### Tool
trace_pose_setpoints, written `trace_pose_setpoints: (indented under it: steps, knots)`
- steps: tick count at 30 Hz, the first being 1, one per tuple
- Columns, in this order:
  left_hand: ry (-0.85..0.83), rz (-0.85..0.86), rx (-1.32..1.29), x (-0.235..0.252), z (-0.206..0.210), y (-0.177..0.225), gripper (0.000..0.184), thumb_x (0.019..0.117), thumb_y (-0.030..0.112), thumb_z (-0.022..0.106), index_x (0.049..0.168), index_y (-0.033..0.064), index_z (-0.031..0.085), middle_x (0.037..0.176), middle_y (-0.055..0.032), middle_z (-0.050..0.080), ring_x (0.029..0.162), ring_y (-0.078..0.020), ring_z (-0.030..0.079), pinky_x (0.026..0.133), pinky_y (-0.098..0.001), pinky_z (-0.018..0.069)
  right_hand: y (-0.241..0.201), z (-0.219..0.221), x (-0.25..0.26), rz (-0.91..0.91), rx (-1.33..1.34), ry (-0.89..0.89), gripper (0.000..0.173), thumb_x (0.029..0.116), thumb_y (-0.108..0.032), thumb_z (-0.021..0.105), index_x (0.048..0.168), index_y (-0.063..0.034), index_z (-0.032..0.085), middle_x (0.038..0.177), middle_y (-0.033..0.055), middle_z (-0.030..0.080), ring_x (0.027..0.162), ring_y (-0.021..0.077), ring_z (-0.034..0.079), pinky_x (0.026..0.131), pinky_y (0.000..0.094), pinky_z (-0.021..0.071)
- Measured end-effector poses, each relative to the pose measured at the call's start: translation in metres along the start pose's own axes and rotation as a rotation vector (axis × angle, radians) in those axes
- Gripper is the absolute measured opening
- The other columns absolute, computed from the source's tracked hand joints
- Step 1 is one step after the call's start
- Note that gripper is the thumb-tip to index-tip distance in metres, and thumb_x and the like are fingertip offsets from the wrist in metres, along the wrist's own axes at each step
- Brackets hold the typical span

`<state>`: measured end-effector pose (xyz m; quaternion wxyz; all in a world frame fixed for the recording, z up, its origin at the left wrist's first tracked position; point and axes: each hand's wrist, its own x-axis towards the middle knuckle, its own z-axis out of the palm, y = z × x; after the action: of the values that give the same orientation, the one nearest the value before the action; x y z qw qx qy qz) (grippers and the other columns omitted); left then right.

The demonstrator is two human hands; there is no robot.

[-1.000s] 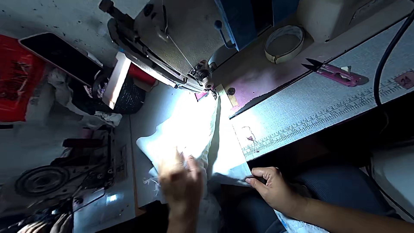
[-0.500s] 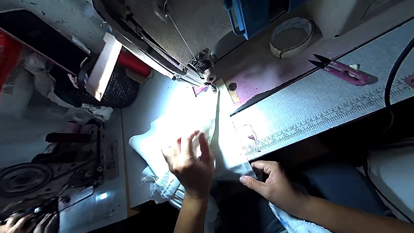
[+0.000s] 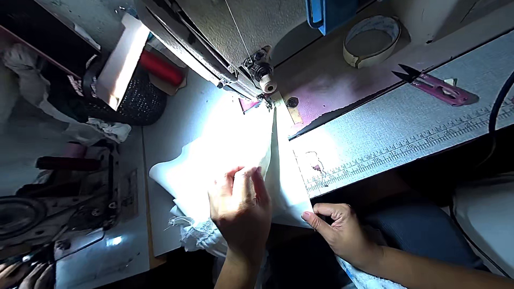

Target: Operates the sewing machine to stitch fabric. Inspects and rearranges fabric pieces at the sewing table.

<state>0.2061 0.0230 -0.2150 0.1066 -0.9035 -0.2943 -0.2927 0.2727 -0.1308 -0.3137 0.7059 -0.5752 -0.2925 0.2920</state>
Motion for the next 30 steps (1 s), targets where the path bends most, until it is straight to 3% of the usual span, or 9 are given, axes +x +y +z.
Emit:
trace_pose_setpoints:
  steps: [3, 8, 13, 17, 18, 22, 25, 30]
  knots:
    - [-0.065, 0.011, 0.057, -0.003, 0.001, 0.008, 0.019, 0.097, 0.018, 0.062, 0.091, 0.0043, 0.074, 0.107, -0.0173, 0.074, 0.092, -0.0313, 0.072, 0.074, -0.0419, 0.0536, 0.0, 0.001, 0.0, -0.006, -0.006, 0.001, 0.033, 0.0978, -0.02, 0.067, 0.069, -0.006, 0.064, 0.062, -0.0057, 0.055, 0.058, -0.0052, 0.049, 0.054, 0.0123, 0.0386]
    - [-0.04, 0.018, 0.135, -0.004, -0.002, 0.017, 0.022, 0.0962, 0.023, 0.061, 0.088, 0.0068, 0.074, 0.078, -0.0111, 0.068, 0.07, -0.0265, 0.065, 0.059, -0.0389, 0.0449, 0.0, 0.0, 0.0, -0.002, -0.011, 0.001, 0.034, 0.0983, -0.023, 0.067, 0.069, -0.0064, 0.063, 0.062, -0.0056, 0.055, 0.058, -0.0051, 0.049, 0.054, 0.0127, 0.0385]
    - [-0.18, -0.017, 0.225, -0.006, -0.007, 0.026, 0.032, 0.0989, 0.035, 0.055, 0.086, 0.0099, 0.07, 0.075, -0.0087, 0.062, 0.055, -0.024, 0.057, 0.049, -0.0387, 0.0367, -0.001, -0.001, 0.0, 0.014, 0.001, -0.006, 0.033, 0.0984, -0.025, 0.068, 0.071, -0.0058, 0.065, 0.062, -0.005, 0.057, 0.058, -0.0049, 0.05, 0.054, 0.0127, 0.0399]
    - [-0.238, -0.03, 0.246, -0.004, -0.009, 0.03, 0.035, 0.1, 0.041, 0.056, 0.106, 0.0135, 0.077, 0.075, -0.0097, 0.064, 0.051, -0.0248, 0.057, 0.046, -0.0397, 0.0361, -0.001, -0.001, 0.0, 0.03, -0.01, -0.013, 0.033, 0.0985, -0.026, 0.068, 0.073, -0.006, 0.067, 0.064, -0.0047, 0.059, 0.06, -0.0047, 0.053, 0.056, 0.0134, 0.0423]
    - [-0.215, -0.029, 0.236, -0.003, -0.01, 0.031, 0.033, 0.0996, 0.04, 0.057, 0.103, 0.0135, 0.077, 0.074, -0.0085, 0.064, 0.051, -0.0238, 0.056, 0.046, -0.0386, 0.0355, -0.001, -0.001, 0.0, 0.028, -0.008, -0.017, 0.033, 0.0987, -0.027, 0.067, 0.073, -0.0061, 0.067, 0.064, -0.0046, 0.06, 0.061, -0.0046, 0.053, 0.056, 0.0136, 0.0423]
    - [-0.047, 0.013, 0.122, -0.007, -0.011, 0.033, 0.027, 0.0976, 0.031, 0.063, 0.085, 0.0097, 0.074, 0.078, -0.0078, 0.07, 0.063, -0.0191, 0.064, 0.052, -0.0333, 0.041, 0.001, -0.001, 0.0, 0.026, 0.012, -0.02, 0.034, 0.0996, -0.028, 0.066, 0.073, -0.0061, 0.066, 0.064, -0.0039, 0.059, 0.061, -0.0037, 0.053, 0.056, 0.0147, 0.042]
    - [0.03, 0.053, 0.041, -0.013, -0.008, 0.029, 0.024, 0.0963, 0.025, 0.067, 0.085, 0.0062, 0.077, 0.087, -0.0137, 0.074, 0.08, -0.0223, 0.071, 0.067, -0.0299, 0.051, 0.001, -0.001, 0.0, 0.029, 0.015, -0.02, 0.032, 0.0991, -0.026, 0.067, 0.074, -0.0058, 0.069, 0.066, -0.0037, 0.062, 0.062, -0.0039, 0.055, 0.057, 0.0145, 0.0441]
    - [0.103, 0.141, -0.079, -0.017, -0.006, 0.019, 0.019, 0.0948, 0.018, 0.071, 0.083, 0.0042, 0.077, 0.081, -0.0127, 0.074, 0.078, -0.0168, 0.072, 0.068, -0.0215, 0.0524, 0.0, -0.002, -0.001, 0.042, -0.021, -0.016, 0.035, 0.0989, -0.027, 0.066, 0.07, -0.0072, 0.065, 0.063, -0.0048, 0.058, 0.06, -0.0036, 0.051, 0.055, 0.0153, 0.0407]
